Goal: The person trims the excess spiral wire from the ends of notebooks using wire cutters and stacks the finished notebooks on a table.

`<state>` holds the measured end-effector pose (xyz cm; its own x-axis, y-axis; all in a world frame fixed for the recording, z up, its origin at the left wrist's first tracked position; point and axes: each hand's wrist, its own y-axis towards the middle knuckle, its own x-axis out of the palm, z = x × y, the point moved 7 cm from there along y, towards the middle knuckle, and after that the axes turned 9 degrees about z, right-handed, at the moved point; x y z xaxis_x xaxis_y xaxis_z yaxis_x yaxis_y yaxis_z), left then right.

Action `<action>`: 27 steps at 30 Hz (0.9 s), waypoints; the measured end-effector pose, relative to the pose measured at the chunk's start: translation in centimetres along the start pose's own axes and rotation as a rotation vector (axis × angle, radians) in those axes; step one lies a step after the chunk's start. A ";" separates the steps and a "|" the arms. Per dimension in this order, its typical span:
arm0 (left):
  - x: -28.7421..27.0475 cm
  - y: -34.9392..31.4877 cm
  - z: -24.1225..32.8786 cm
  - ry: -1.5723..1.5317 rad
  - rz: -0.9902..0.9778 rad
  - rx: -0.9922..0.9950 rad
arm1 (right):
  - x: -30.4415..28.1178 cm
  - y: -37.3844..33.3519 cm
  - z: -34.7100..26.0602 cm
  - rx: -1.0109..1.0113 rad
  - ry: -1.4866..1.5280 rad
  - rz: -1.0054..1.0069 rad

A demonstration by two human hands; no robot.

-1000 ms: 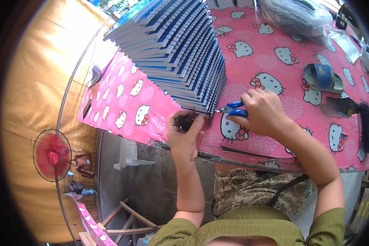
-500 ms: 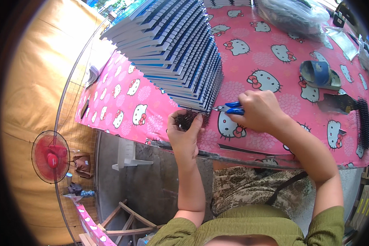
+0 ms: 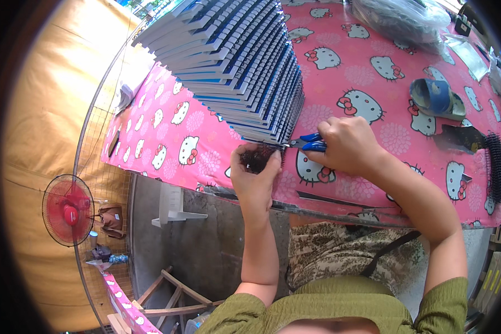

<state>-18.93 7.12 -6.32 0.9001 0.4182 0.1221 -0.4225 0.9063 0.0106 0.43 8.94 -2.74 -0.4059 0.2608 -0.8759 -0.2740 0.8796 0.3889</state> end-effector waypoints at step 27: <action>-0.3 -0.4 0.4 0.283 -0.057 0.222 | -0.1 -0.3 -1.3 -0.198 -0.206 0.169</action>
<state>-19.11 6.57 -5.99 0.9035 0.3959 -0.1644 -0.3556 0.9064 0.2281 -0.60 8.08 -2.37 -0.2806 0.4889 -0.8260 -0.3901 0.7282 0.5635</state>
